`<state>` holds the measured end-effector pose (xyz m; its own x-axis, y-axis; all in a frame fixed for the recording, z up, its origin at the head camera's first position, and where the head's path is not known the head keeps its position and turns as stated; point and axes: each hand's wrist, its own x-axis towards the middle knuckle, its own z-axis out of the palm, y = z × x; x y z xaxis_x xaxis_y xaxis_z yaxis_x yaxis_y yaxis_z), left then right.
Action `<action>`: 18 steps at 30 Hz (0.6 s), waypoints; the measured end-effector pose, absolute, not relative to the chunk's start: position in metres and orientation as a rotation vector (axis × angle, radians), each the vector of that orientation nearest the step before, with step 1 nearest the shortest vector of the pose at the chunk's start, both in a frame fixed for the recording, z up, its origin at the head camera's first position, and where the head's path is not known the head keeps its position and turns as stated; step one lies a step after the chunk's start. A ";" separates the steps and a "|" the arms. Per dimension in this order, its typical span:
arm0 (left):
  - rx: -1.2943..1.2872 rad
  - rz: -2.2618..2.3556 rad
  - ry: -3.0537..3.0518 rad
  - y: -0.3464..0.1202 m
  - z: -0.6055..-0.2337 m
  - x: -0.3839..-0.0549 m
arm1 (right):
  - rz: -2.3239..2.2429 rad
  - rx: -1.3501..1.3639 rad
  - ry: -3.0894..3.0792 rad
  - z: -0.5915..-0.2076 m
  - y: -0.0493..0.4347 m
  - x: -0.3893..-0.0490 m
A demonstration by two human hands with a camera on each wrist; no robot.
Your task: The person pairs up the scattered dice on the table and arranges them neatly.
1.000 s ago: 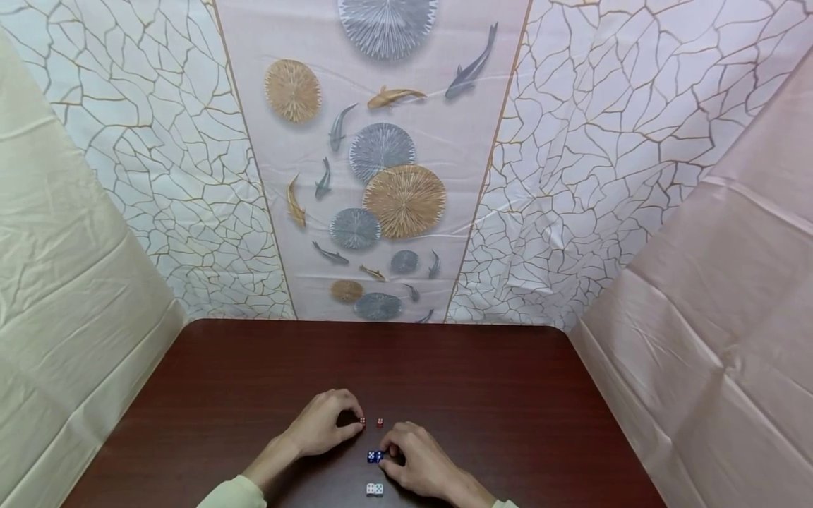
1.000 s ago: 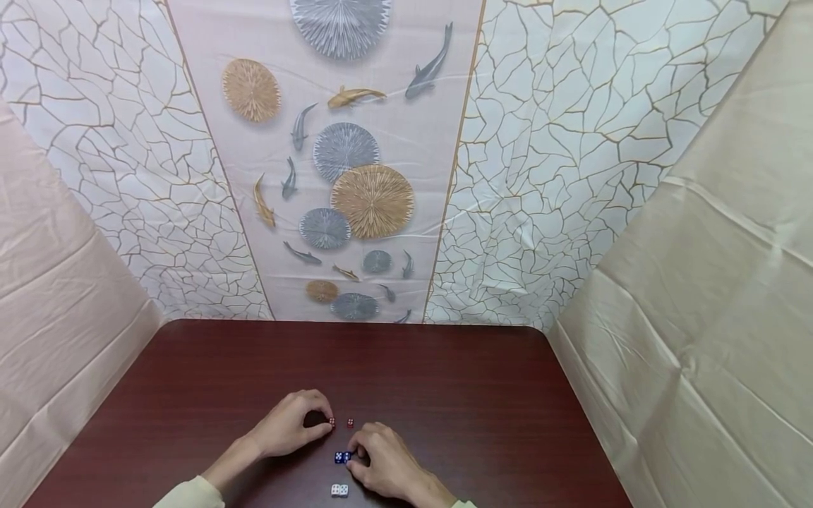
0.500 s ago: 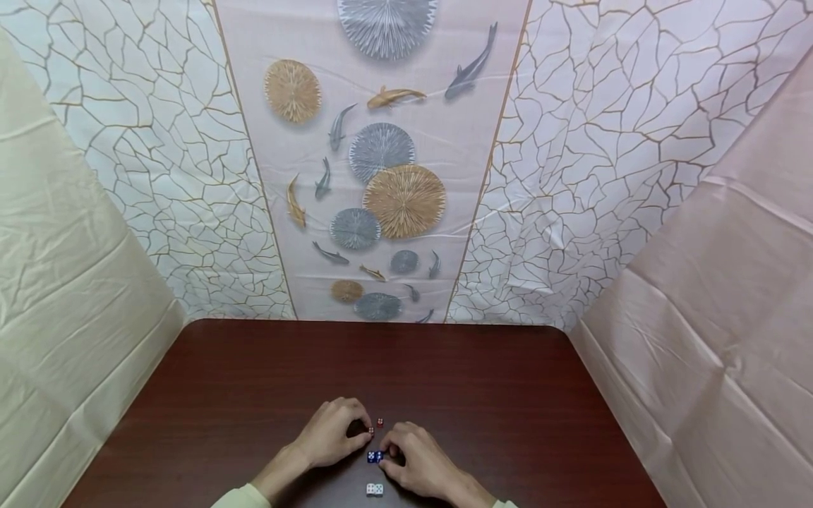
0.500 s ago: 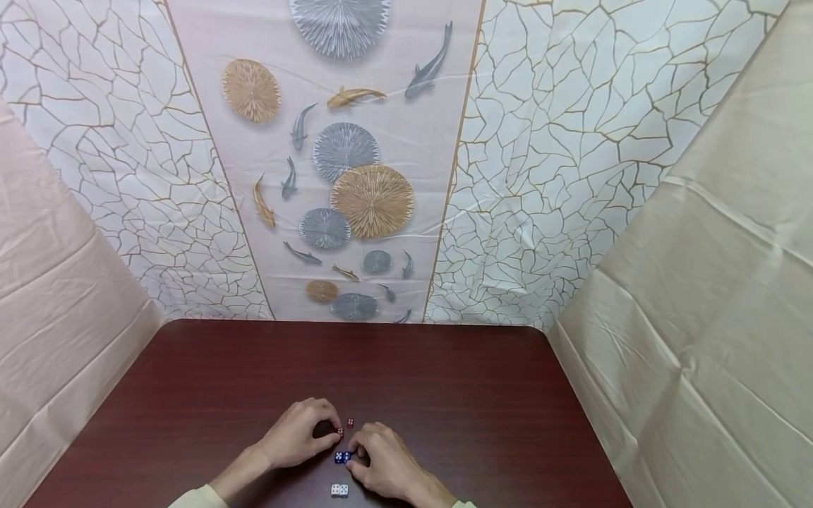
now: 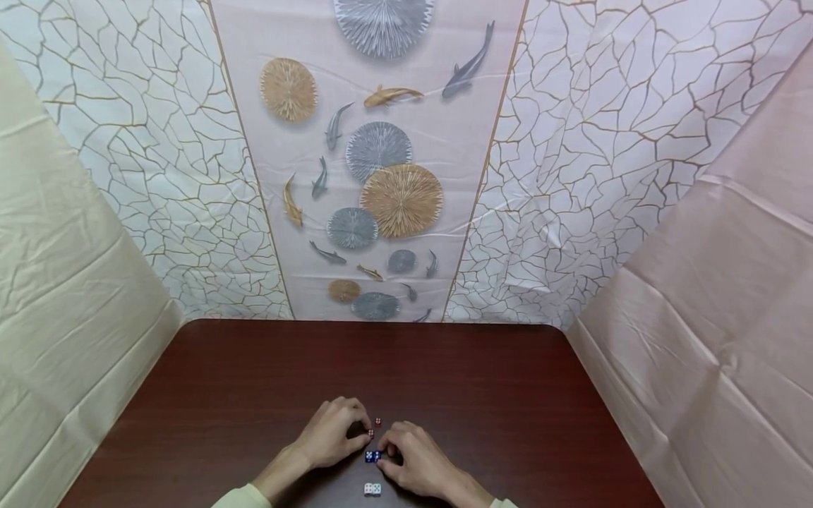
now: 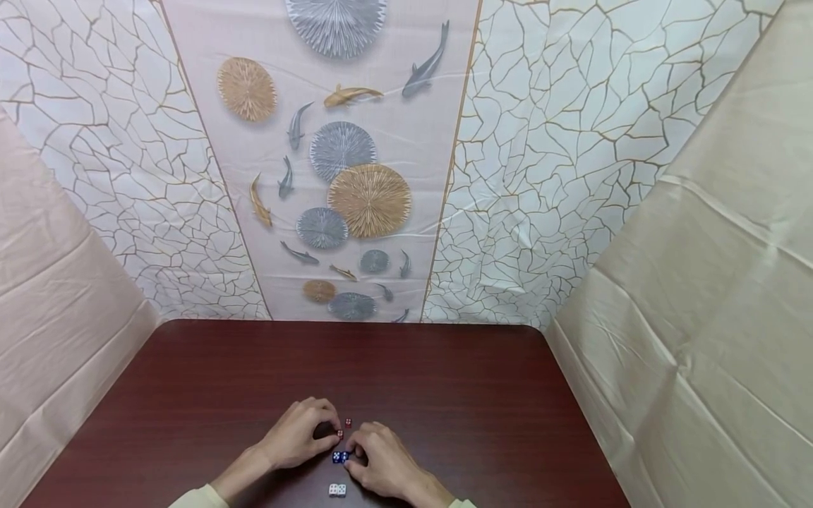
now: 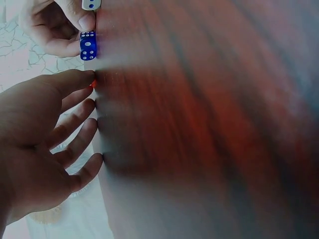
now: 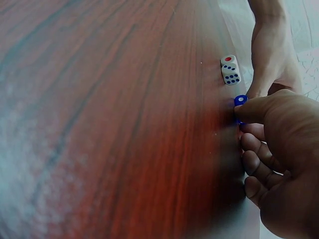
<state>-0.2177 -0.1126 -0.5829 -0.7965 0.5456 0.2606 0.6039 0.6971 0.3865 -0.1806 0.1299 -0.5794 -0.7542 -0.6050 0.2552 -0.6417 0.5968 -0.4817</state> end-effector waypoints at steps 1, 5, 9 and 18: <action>-0.944 -0.696 -2.775 -0.112 -0.583 -0.218 | 0.869 1.075 -2.749 -0.579 0.130 -0.181; -0.941 -0.687 -2.767 -0.112 -0.584 -0.218 | 0.873 1.081 -2.745 -0.579 0.130 -0.181; -0.940 -0.686 -2.766 -0.112 -0.584 -0.218 | 0.874 1.085 -2.738 -0.579 0.130 -0.181; -0.928 -0.697 -2.786 -0.113 -0.583 -0.217 | 0.893 1.074 -2.753 -0.579 0.129 -0.181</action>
